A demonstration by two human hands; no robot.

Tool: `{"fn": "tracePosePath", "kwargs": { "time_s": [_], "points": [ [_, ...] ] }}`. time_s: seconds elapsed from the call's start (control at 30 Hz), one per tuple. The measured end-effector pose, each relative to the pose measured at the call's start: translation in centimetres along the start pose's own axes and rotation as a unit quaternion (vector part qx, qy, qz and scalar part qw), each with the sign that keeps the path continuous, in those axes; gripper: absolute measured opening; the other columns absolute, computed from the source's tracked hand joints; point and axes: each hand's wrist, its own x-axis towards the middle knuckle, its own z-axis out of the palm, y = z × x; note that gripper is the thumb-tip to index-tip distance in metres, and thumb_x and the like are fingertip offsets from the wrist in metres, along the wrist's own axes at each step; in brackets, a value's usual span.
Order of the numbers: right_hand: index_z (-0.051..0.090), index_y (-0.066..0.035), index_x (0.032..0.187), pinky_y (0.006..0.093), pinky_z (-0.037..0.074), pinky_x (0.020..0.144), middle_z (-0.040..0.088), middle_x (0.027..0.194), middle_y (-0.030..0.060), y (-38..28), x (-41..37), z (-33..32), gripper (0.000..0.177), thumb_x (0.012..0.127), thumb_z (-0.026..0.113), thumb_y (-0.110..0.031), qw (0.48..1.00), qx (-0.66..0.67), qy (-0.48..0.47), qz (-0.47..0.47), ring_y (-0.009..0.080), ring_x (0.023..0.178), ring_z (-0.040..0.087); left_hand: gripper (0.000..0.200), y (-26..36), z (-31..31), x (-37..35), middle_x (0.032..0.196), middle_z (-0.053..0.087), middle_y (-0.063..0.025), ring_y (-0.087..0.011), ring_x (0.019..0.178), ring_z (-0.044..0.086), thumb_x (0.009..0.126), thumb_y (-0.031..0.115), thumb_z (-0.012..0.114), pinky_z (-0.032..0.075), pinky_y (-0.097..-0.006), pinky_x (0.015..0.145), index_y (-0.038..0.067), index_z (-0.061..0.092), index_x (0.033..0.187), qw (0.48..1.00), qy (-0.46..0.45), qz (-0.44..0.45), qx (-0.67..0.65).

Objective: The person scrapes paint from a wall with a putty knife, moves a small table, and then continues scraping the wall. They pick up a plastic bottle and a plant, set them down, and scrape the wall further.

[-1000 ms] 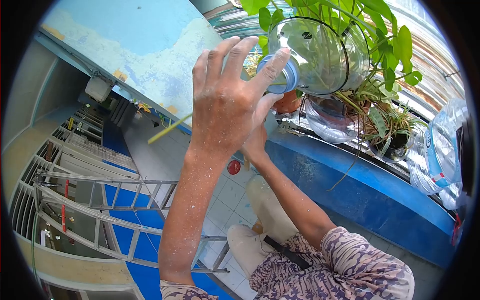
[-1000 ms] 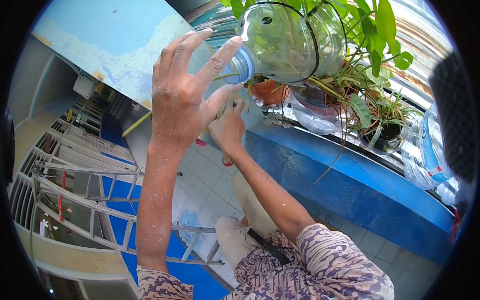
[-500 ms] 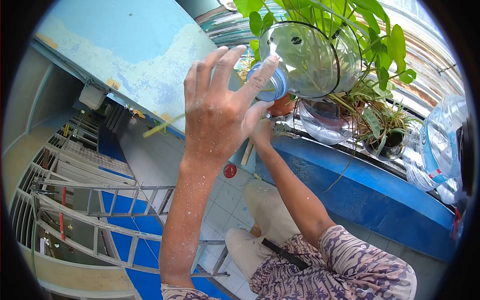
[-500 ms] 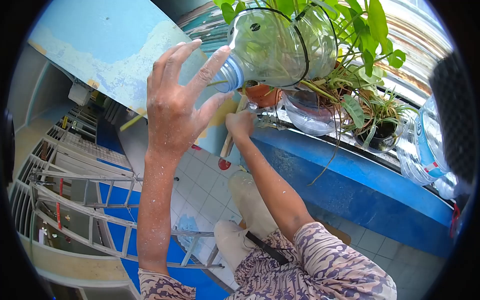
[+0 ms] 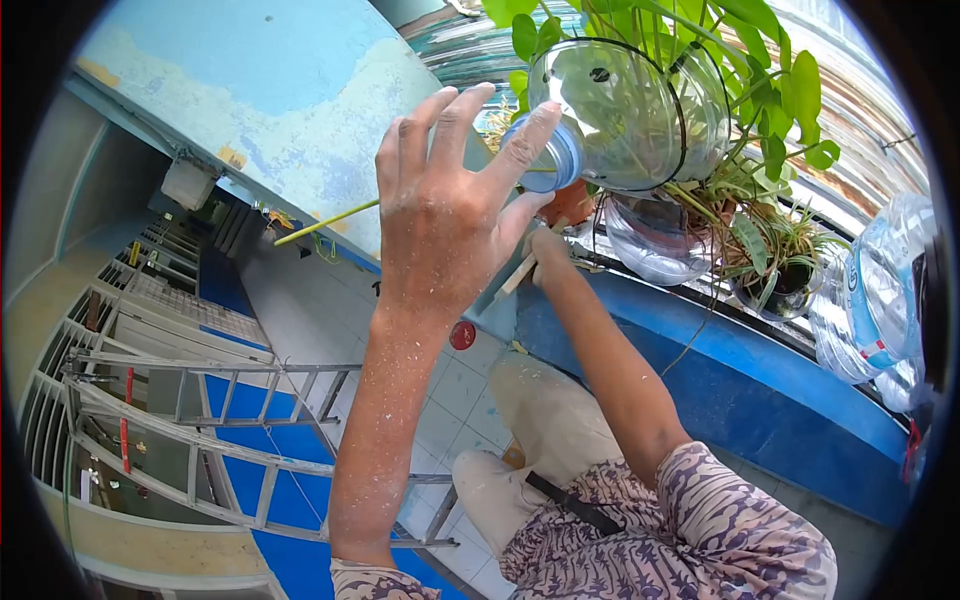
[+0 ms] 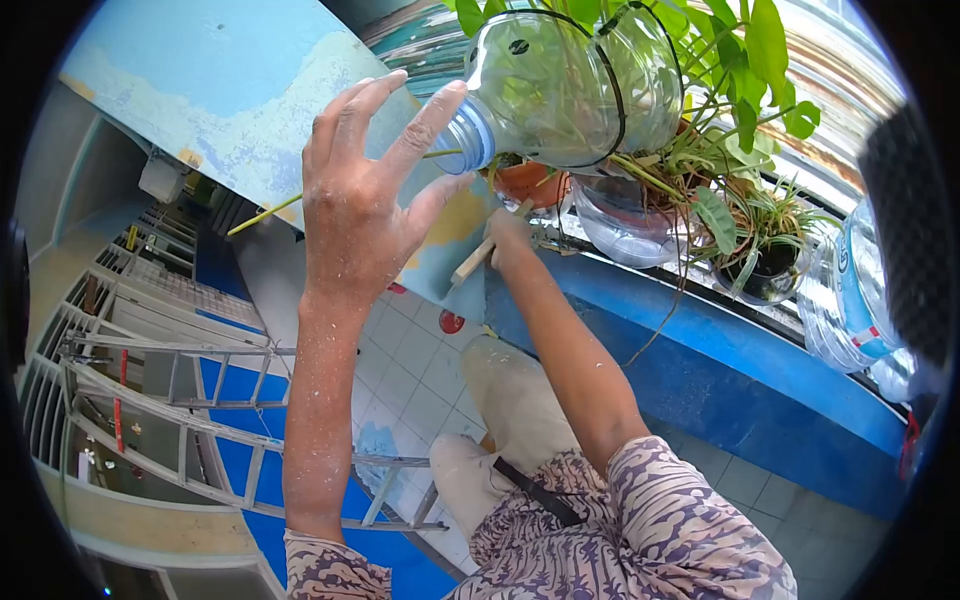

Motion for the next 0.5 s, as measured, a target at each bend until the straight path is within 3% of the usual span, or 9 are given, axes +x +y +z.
{"fn": "tracePosePath", "kwargs": {
  "time_s": [0.03,0.13,0.2,0.23,0.33,0.37,0.47,0.5],
  "points": [
    [0.058,0.001,0.131,0.0450,0.060,0.089,0.069,0.118,0.0117,0.7,3.8,-1.4,0.043,0.100,0.065,-0.028,0.996,0.040,-0.077,-0.007,0.0285,0.102,0.072,0.082,0.6,-0.7,-0.1,0.142,0.057,-0.0074,-0.0319,0.134,0.051,0.073,0.024,0.091,0.043,-0.0527,0.113,0.037,0.059,0.148,1.000,-0.009,-0.005,-0.013],
    [0.059,0.003,0.128,0.0476,0.060,0.087,0.070,0.120,0.0120,3.4,2.5,-2.9,0.033,0.102,0.057,-0.018,0.984,0.084,-0.143,-0.071,0.0293,0.101,0.073,0.080,2.7,-1.5,-0.7,0.141,0.056,-0.0107,-0.0339,0.134,0.050,0.075,0.021,0.089,0.039,-0.0609,0.114,0.033,0.059,0.149,0.999,-0.021,-0.013,-0.031],
    [0.057,0.006,0.101,0.0508,0.059,0.069,0.057,0.088,0.0156,4.8,-3.8,-4.7,0.032,0.069,0.055,0.005,0.995,0.036,-0.065,-0.069,0.0347,0.075,0.064,0.077,3.9,-1.5,-1.5,0.140,0.056,-0.0115,-0.0337,0.134,0.050,0.078,0.017,0.085,0.040,-0.0627,0.113,0.028,0.058,0.149,0.999,-0.019,-0.031,-0.039],
    [0.058,0.006,0.103,0.0496,0.058,0.068,0.058,0.088,0.0153,5.7,-6.6,-5.6,0.034,0.069,0.056,0.005,0.997,0.017,-0.057,-0.057,0.0338,0.076,0.064,0.088,4.3,-1.7,-2.1,0.142,0.056,-0.0056,-0.0299,0.133,0.053,0.073,0.019,0.091,0.042,-0.0547,0.114,0.033,0.056,0.152,0.999,-0.026,-0.047,-0.004],
    [0.062,0.007,0.106,0.0437,0.056,0.070,0.063,0.093,0.0147,7.0,-14.3,-8.1,0.037,0.069,0.060,0.005,0.994,-0.072,-0.064,-0.044,0.0295,0.078,0.065,0.087,5.7,-2.7,-3.9,0.140,0.056,-0.0069,-0.0290,0.132,0.054,0.074,0.018,0.090,0.042,-0.0562,0.114,0.031,0.055,0.152,0.993,-0.080,-0.088,-0.024],
    [0.062,0.007,0.106,0.0437,0.056,0.070,0.063,0.093,0.0147,7.7,-14.5,-9.3,0.037,0.069,0.060,0.005,0.994,-0.078,-0.064,-0.041,0.0295,0.078,0.065,0.091,5.9,-2.3,-4.9,0.134,0.060,-0.0072,-0.0281,0.121,0.061,0.072,0.015,0.090,0.048,-0.0528,0.107,0.028,0.053,0.155,0.993,-0.073,-0.088,-0.025],
    [0.067,0.006,0.101,0.0373,0.055,0.073,0.067,0.092,0.0129,8.6,-14.7,-12.4,0.031,0.071,0.063,0.002,0.976,-0.200,-0.083,-0.027,0.0243,0.080,0.066,0.097,7.6,-1.2,-7.7,0.124,0.066,-0.0063,-0.0277,0.107,0.067,0.069,0.012,0.090,0.052,-0.0482,0.096,0.025,0.050,0.157,0.983,-0.061,-0.152,-0.086],
    [0.069,0.005,0.098,0.0352,0.054,0.073,0.068,0.089,0.0114,8.4,-14.8,-12.8,0.027,0.072,0.064,0.000,0.968,-0.230,-0.085,-0.045,0.0224,0.079,0.066,0.099,8.0,-1.1,-8.3,0.117,0.069,-0.0076,-0.0280,0.097,0.069,0.068,0.010,0.090,0.054,-0.0437,0.087,0.017,0.049,0.157,0.982,-0.047,-0.160,-0.090]
  ]
}}
